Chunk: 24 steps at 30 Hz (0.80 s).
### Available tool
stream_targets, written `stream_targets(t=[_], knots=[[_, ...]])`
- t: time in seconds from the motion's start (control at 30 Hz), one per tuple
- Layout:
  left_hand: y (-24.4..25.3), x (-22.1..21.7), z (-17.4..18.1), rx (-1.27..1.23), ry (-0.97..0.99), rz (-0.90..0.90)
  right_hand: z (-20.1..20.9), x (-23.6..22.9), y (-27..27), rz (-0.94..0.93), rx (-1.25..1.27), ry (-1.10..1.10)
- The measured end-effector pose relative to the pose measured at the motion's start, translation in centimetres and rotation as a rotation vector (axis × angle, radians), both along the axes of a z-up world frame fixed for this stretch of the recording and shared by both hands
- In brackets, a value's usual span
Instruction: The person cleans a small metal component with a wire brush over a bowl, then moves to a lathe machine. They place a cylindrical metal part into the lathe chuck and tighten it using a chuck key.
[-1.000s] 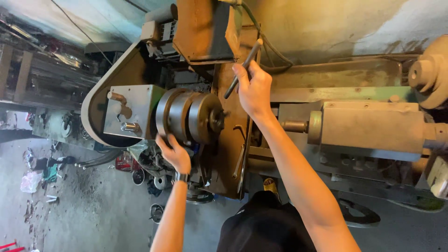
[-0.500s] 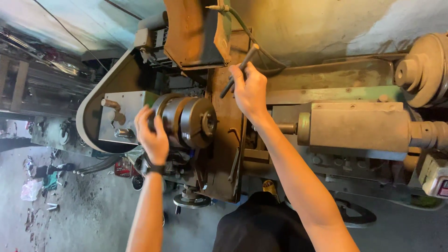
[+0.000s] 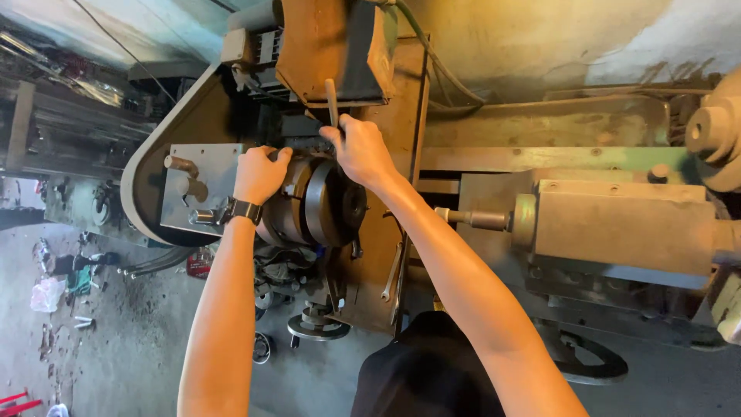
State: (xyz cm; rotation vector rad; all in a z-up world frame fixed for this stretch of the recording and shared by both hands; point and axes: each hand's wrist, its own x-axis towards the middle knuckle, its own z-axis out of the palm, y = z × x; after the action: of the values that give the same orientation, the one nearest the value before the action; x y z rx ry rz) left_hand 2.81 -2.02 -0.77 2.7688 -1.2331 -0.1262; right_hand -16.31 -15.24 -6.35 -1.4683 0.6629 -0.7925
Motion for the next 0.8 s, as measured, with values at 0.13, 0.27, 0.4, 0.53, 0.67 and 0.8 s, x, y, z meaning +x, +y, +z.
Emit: stream_targets(t=[0.13, 0.27, 0.4, 0.53, 0.67, 0.8], knots=[[0.8, -0.8, 0.1, -0.065, -0.078, -0.02, -1.0, 0.8, 0.4, 0.04, -0.155, 0.08], [0.2, -2.2, 1.0, -0.069, -0.013, 0.084, 0.3, 0.0, 0.5, 0.024, -0.173, -0.006], [0.3, -2.2, 1.1, -0.098, -0.043, 0.083, 0.0, 0.1, 0.7, 0.007, -0.148, -0.056], [-0.3, -3.2, 2.1, -0.075, -0.053, 0.128, 2.6, -1.3, 0.0, -0.027, 0.015, -0.023], [1.8, -1.9, 0.5, -0.171, 0.001, 0.021, 1.4, -2.5, -0.4, -0.209, -0.058, -0.131], [4.5, -5.3, 0.4, -0.387, -0.136, -0.001, 1.3, -4.5, -0.5, -0.266, -0.018, -0.152]])
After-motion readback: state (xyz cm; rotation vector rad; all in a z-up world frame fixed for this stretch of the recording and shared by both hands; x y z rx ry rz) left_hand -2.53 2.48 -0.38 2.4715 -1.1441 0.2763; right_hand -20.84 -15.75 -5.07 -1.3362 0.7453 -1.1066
